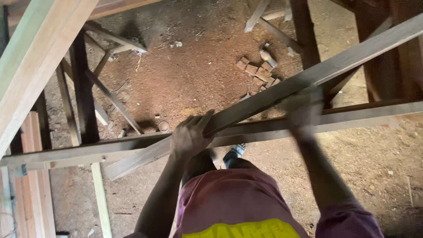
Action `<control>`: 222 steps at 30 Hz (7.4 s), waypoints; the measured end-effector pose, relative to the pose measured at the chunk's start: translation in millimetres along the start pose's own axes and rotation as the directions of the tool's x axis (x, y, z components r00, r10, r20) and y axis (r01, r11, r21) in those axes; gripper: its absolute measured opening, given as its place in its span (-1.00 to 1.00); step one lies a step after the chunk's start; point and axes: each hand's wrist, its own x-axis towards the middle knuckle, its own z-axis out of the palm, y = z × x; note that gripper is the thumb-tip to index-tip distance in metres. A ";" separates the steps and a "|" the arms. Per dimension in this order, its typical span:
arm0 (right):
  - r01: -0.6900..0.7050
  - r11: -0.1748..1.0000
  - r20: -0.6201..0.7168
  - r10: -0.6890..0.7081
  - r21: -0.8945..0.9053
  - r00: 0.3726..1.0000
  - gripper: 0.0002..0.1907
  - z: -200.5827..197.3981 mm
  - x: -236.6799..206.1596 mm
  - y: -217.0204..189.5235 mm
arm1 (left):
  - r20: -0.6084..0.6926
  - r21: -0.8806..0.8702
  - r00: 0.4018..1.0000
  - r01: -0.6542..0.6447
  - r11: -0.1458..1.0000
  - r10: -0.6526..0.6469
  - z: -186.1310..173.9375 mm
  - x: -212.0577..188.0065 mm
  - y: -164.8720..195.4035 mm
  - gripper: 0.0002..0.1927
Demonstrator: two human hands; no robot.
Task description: The person sands multiple wooden planks and a wooden frame by hand using sandpaper.
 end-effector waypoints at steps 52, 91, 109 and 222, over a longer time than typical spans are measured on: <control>-0.010 0.999 -0.095 0.014 0.042 0.995 -0.79 -69.9 41.6 129.7 | 0.027 -0.013 0.999 0.035 0.999 -0.035 80.0 175.2 149.7 -0.27; 0.129 0.988 0.075 -0.136 0.090 0.988 -0.81 -90.9 75.3 116.6 | 0.001 0.044 0.999 0.047 0.998 -0.047 75.7 179.9 152.1 -0.26; 0.178 0.978 0.029 -0.182 0.109 0.983 -0.79 -51.0 39.6 102.7 | 0.022 -0.012 0.995 0.100 0.995 -0.100 65.0 178.2 159.7 -0.34; 0.153 0.940 0.053 -0.177 0.305 0.983 -0.85 -82.0 19.6 200.3 | -0.011 0.112 0.996 0.092 0.989 -0.091 109.6 229.3 224.8 -0.27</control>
